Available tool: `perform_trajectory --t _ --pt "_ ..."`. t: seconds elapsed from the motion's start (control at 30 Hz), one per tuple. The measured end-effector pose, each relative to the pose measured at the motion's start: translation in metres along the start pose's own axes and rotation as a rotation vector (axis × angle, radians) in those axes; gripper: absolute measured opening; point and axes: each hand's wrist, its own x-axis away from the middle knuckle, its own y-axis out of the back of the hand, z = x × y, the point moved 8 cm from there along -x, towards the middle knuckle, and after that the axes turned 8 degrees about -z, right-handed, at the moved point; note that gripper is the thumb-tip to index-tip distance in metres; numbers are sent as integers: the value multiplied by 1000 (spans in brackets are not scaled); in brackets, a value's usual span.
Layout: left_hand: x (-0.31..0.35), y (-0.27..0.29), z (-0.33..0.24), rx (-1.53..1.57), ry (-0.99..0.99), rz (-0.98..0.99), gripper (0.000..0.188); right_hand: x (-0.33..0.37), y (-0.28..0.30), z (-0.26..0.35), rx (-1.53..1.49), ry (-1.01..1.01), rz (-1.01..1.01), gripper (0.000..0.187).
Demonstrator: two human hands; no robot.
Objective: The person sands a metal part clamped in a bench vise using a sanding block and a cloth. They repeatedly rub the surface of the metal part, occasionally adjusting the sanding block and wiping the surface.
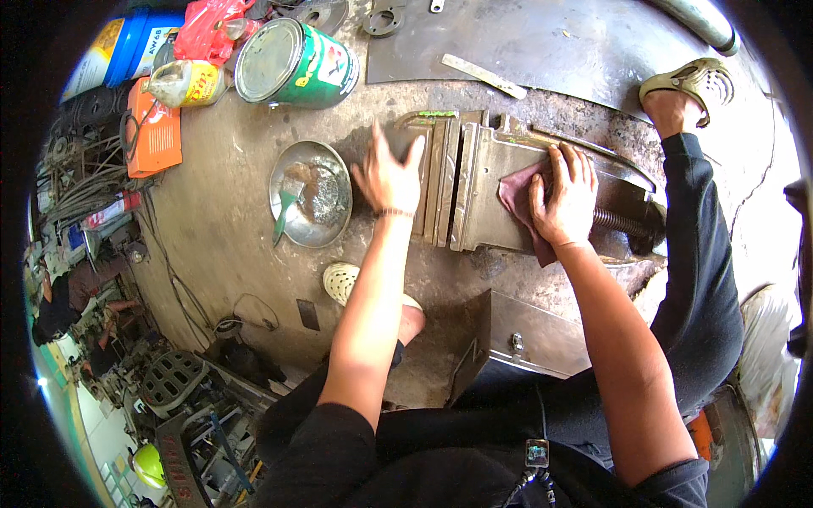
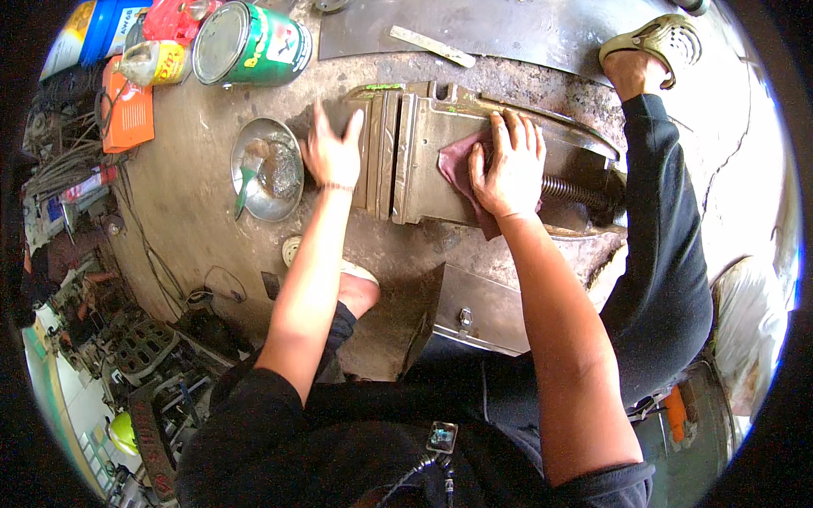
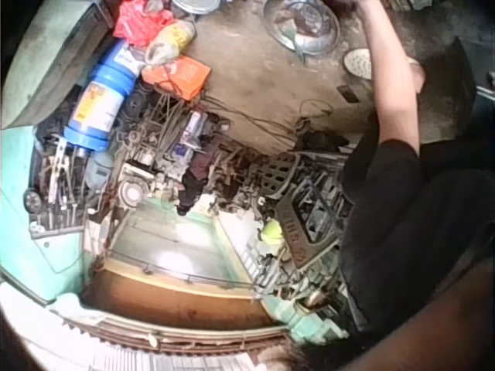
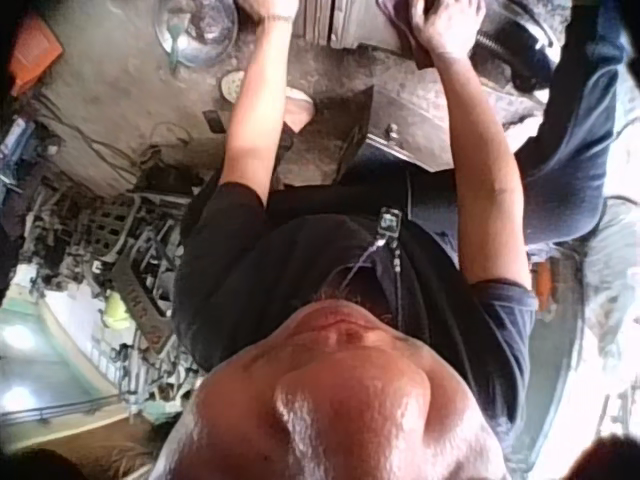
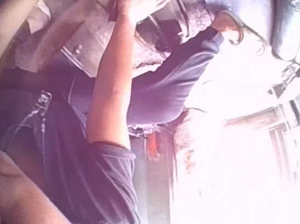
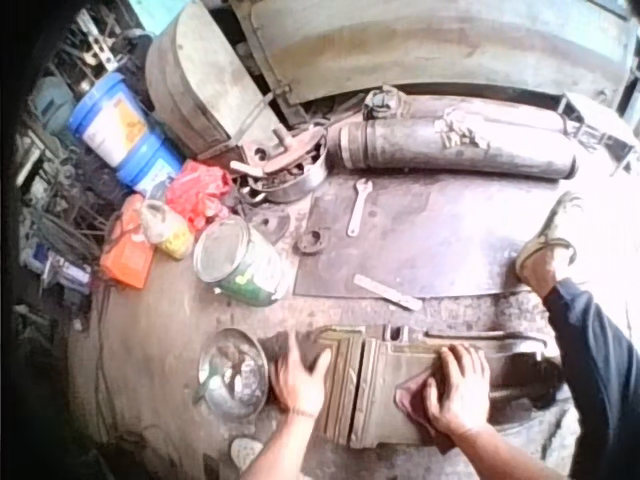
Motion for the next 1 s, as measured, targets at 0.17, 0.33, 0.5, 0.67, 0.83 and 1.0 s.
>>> perform_trajectory --t 0.17,0.33,0.5,0.67,0.83,1.0 --pt "19 -4 13 -6 104 107 88 -3 5 1 -24 11 -53 55" --pt "61 17 30 36 109 56 89 -2 2 0 -5 -7 -19 55" --pt "-17 -16 -11 0 31 35 91 0 2 1 -3 7 -19 54" --pt "50 17 20 0 140 67 91 -2 4 1 -14 -6 -42 55" --pt "33 5 17 -2 53 57 91 0 2 -1 -24 -4 -36 55" --pt "-4 -8 -8 5 33 -17 88 0 3 -1 -19 -3 -29 55"
